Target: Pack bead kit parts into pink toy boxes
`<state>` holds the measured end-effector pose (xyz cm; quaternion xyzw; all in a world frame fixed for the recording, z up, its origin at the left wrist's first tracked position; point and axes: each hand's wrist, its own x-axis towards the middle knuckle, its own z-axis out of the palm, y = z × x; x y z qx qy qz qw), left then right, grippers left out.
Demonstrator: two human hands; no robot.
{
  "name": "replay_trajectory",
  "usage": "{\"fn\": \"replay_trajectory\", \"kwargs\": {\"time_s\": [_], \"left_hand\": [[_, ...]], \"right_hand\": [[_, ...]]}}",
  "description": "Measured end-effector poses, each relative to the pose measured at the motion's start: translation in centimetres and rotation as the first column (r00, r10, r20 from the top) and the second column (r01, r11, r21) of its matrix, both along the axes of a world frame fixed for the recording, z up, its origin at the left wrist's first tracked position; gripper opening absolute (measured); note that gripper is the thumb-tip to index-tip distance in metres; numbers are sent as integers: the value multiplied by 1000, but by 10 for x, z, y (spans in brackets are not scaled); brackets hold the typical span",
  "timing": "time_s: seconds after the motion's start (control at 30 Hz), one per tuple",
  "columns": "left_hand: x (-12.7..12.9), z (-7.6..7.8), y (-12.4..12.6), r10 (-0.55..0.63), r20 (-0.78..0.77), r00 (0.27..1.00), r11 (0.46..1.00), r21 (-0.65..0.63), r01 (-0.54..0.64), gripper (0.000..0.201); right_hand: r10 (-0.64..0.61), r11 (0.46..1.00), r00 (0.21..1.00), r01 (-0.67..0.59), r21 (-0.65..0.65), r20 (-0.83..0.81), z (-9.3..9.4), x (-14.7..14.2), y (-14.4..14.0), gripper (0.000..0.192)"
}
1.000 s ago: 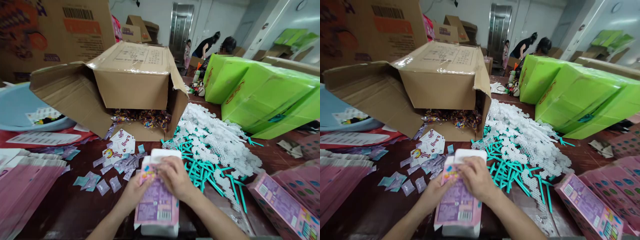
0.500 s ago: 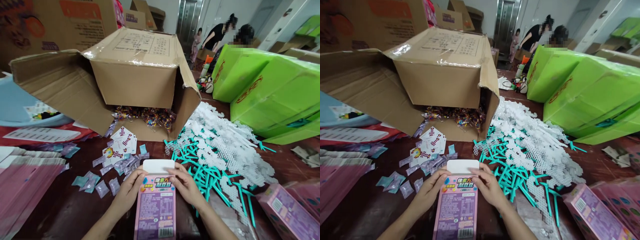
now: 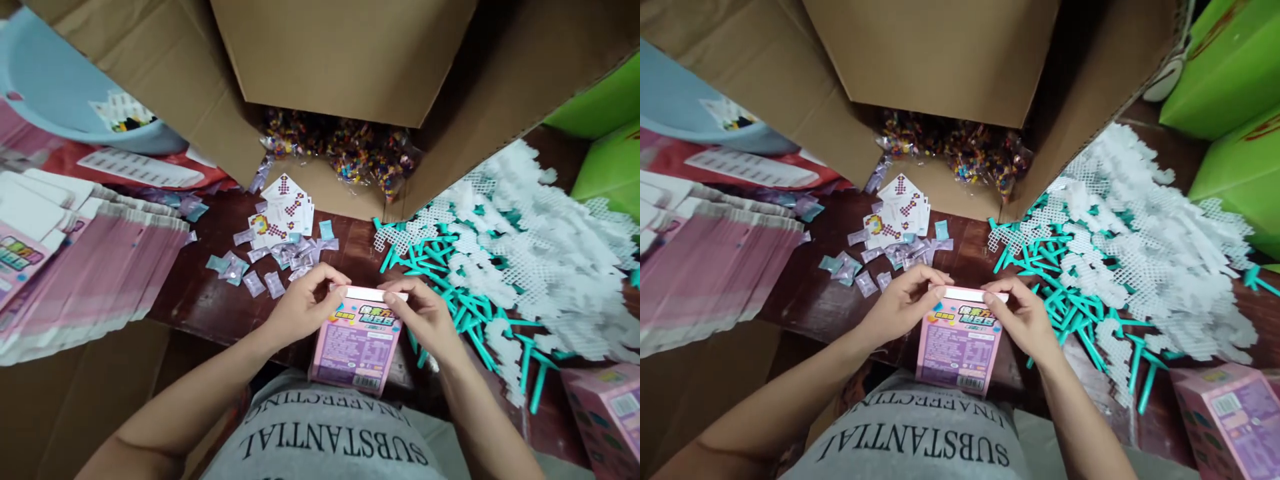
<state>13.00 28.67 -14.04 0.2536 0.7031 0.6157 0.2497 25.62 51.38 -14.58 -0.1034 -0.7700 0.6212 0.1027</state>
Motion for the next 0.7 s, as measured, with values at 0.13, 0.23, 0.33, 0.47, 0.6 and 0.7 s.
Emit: {"fn": "replay_trajectory", "kwargs": {"time_s": [0.13,0.23,0.33,0.47,0.6,0.7], "left_hand": [[6,-4,-10,-60,-63,996,998,25,62,29],[7,-8,-17,-38,-107,994,995,85,47,22],[5,-11,-32,0,-82,997,988,152,13,6],[0,-22,-68,234,24,972,958,164,-234,10],[-1,-48,-98,577,147,804,806,60,-589,31],[-4,-67,-108,672,268,690,717,0,-698,48]], "right_hand": [[92,988,996,-88,125,-22,2,12,7,8],[200,962,979,-187,201,-48,5,15,12,16],[361,891,932,-336,305,-30,15,-4,14,19],[467,780,883,-382,495,-55,22,-83,-3,25],[587,605,809,-416,679,-28,5,-206,-64,41],[612,348,748,-546,762,256,-7,-289,-117,59]]}}
